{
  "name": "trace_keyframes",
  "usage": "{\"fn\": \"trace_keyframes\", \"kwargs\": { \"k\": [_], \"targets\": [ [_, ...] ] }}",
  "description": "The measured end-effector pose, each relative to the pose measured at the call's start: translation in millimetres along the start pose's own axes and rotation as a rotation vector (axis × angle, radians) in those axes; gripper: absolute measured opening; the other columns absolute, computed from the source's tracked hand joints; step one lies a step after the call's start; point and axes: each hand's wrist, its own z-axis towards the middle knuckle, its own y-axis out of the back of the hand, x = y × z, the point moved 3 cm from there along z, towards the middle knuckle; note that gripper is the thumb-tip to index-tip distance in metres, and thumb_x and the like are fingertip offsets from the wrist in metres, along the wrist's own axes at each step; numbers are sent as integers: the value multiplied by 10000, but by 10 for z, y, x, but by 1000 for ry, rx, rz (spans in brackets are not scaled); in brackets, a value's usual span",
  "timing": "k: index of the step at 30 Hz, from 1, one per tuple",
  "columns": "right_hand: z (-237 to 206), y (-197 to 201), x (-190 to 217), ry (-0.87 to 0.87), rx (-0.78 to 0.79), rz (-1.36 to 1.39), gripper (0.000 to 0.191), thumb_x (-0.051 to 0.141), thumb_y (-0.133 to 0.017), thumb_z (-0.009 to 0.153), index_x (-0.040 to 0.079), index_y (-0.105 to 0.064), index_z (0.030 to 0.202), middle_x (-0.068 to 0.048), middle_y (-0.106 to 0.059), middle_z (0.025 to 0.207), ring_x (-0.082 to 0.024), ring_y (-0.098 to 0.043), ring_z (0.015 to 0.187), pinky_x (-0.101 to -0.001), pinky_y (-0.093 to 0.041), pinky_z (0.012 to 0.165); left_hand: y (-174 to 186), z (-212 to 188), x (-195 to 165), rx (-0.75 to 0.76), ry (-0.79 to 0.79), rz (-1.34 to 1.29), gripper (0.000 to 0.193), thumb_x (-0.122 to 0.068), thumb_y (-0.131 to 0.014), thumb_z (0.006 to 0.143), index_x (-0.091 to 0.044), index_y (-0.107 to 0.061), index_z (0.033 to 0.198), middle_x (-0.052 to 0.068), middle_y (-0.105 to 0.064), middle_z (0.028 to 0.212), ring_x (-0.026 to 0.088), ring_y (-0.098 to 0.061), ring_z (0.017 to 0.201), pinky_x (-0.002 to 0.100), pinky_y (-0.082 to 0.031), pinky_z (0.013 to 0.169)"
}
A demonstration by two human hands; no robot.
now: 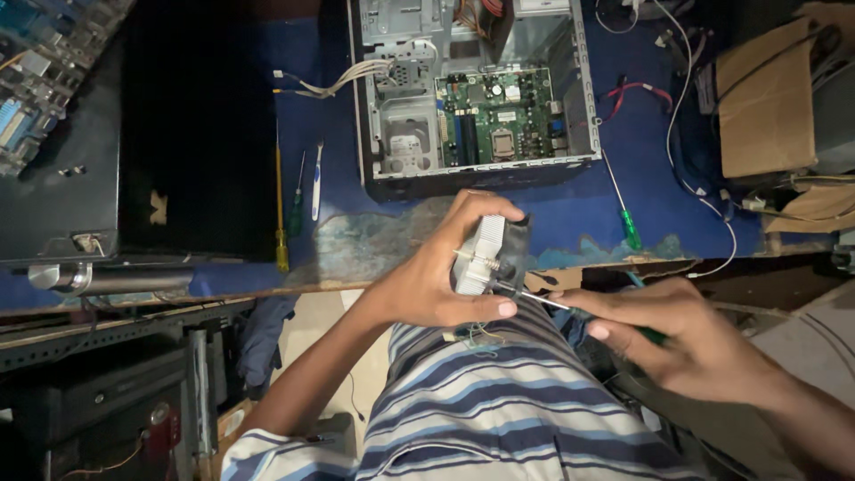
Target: The person wipes the inside of an open desktop computer case with a blue cloth, then removes the heatsink and fan assembly from the case. They unscrew the fan from the heatsink with a screwdriver, brush dust off the heatsink fins with a toothbrush, and wipe the assembly with the cloth.
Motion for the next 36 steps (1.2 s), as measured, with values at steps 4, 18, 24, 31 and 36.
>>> {"fn": "trace_keyframes", "kwargs": {
  "k": [4, 18, 24, 31, 36],
  "targets": [
    [49, -19, 116, 105, -22, -567, 522, 91, -659, 807, 66, -672, 1329, -14, -484, 548, -111, -458, 421, -299, -404, 400, 4, -3, 45, -1, 26, -8, 814, -310, -856, 843, -89, -430, 1500, 130, -454, 1412, 269, -483, 1379, 389, -375, 1214],
    [236, 217, -119, 181, -420, -286, 223, 101, -646, 829, 8, -570, 1016, -88, -693, 919, -82, -672, 698, -237, -539, 600, -122, 10, 459, -234, 162, -404, 822, -193, -835, 771, -126, -407, 1470, 66, -523, 1251, 193, -528, 1147, 344, -450, 968],
    [396, 205, -288, 136, -638, 200, 209, 10, -698, 973, -21, -546, 1113, -204, -695, 1062, -198, -705, 846, -303, -612, 689, -155, 48, 610, -430, -13, -341, 767, -171, -823, 816, -105, -434, 1474, 58, -486, 1339, 181, -489, 1247, 332, -411, 1092],
    [163, 121, -561, -57, -798, 215, 123, 65, -673, 994, -49, -679, 1038, -152, -693, 757, -114, -656, 540, -233, -484, 532, -133, -1, 471, -391, -6, -404, 795, -228, -827, 802, -109, -405, 1466, 74, -531, 1270, 186, -526, 1188, 344, -435, 1053],
    [146, 177, -481, 172, -700, 64, 121, 14, -754, 1022, -38, -648, 995, -151, -689, 928, -132, -665, 845, -252, -532, 778, -91, 16, 295, -422, -48, -228, 779, -206, -823, 826, -97, -421, 1484, 70, -504, 1275, 169, -501, 1204, 341, -417, 1099]
  ]
}}
